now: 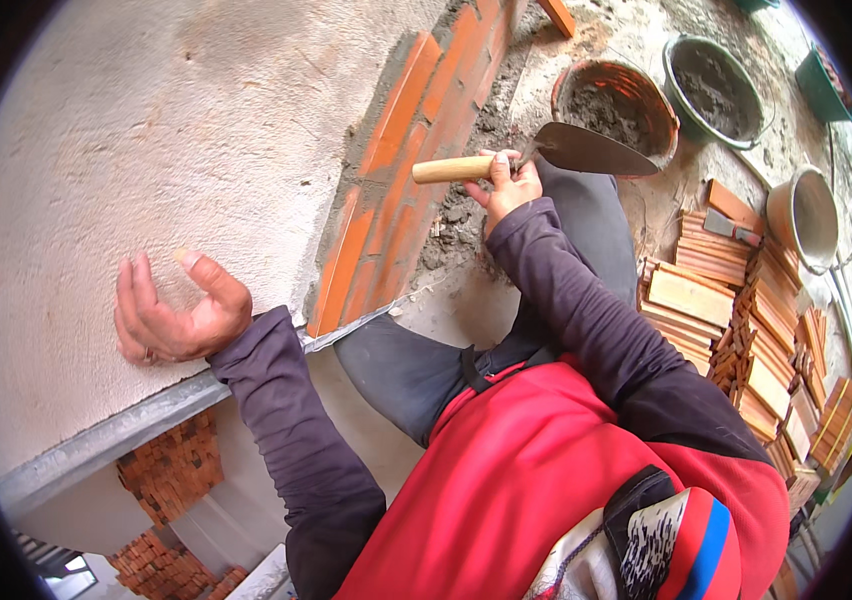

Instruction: The person applies mortar to the edge of a brick on a wall using a trowel and then smooths the joints between the bricks.

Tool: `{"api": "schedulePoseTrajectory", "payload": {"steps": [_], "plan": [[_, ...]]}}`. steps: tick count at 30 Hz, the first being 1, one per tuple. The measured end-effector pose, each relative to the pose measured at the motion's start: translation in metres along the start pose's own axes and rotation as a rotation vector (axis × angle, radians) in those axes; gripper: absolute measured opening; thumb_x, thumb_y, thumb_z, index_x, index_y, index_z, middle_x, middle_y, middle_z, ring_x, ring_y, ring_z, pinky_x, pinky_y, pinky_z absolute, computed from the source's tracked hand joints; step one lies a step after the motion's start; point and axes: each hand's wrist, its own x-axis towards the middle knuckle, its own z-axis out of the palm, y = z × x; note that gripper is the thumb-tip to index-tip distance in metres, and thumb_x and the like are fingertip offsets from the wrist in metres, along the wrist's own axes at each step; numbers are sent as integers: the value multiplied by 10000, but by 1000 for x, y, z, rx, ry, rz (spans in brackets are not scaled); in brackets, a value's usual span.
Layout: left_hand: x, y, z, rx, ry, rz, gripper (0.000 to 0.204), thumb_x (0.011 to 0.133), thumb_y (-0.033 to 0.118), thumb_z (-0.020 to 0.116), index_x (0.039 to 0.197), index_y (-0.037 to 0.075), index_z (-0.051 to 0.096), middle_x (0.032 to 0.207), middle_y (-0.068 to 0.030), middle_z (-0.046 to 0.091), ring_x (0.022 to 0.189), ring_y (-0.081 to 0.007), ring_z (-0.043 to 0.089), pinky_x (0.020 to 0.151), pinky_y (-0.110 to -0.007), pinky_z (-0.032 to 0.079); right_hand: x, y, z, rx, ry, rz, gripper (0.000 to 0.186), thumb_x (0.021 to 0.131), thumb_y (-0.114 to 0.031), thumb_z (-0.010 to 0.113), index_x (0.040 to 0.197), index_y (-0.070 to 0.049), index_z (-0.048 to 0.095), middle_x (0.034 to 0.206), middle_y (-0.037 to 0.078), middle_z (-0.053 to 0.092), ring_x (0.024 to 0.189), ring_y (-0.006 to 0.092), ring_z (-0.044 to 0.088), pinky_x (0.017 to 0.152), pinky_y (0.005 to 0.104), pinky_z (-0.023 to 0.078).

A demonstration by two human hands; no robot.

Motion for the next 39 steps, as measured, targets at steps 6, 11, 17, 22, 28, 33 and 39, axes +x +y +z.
{"api": "schedulePoseTrajectory", "payload": {"steps": [6,11,17,22,28,33,39], "plan": [[0,1,2,7,2,24,349,764,342,627,995,85,674,1072,-59,671,1014,-221,571,939,-370,355,0,6,24,84,7,-40,117,1000,-163,468,1068,-106,392,1117,82,599,1002,223,593,804,411,590],[1,2,6,9,22,38,358,758,368,652,992,99,685,1052,-48,683,985,-225,621,923,-383,398,2,12,31,67,-62,-81,106,1001,-147,461,1063,-95,391,1097,83,590,955,199,592,835,402,565],[1,1,4,-7,11,38,371,777,358,632,1017,78,672,1079,-59,668,1016,-224,580,944,-369,355,-32,25,0,17,-190,178,97,964,-155,448,984,-65,421,765,71,518,630,191,548,539,377,503],[-3,1,7,-5,12,45,384,769,360,643,1024,73,670,1077,-63,667,1025,-228,572,943,-374,352,-70,38,-4,-217,-290,742,279,977,-326,380,854,-78,413,629,78,456,433,205,460,388,381,434],[-2,-3,7,15,27,71,391,767,360,645,1026,68,669,1075,-68,668,1009,-233,582,939,-365,355,-88,56,2,-259,-384,802,311,988,-363,363,833,-100,425,600,54,449,393,182,427,364,363,401],[-3,-3,9,6,21,81,393,763,352,646,1025,60,668,1071,-67,669,1010,-230,586,932,-358,363,-109,63,4,-298,-462,847,326,982,-358,368,774,-110,411,547,39,412,397,168,422,368,357,400],[-4,-5,12,-1,30,106,398,752,345,647,1036,66,661,1060,-58,669,1001,-218,592,928,-351,362,-120,80,-8,-357,-534,829,355,990,-343,355,783,-67,439,512,65,412,368,190,439,353,368,419]]}}
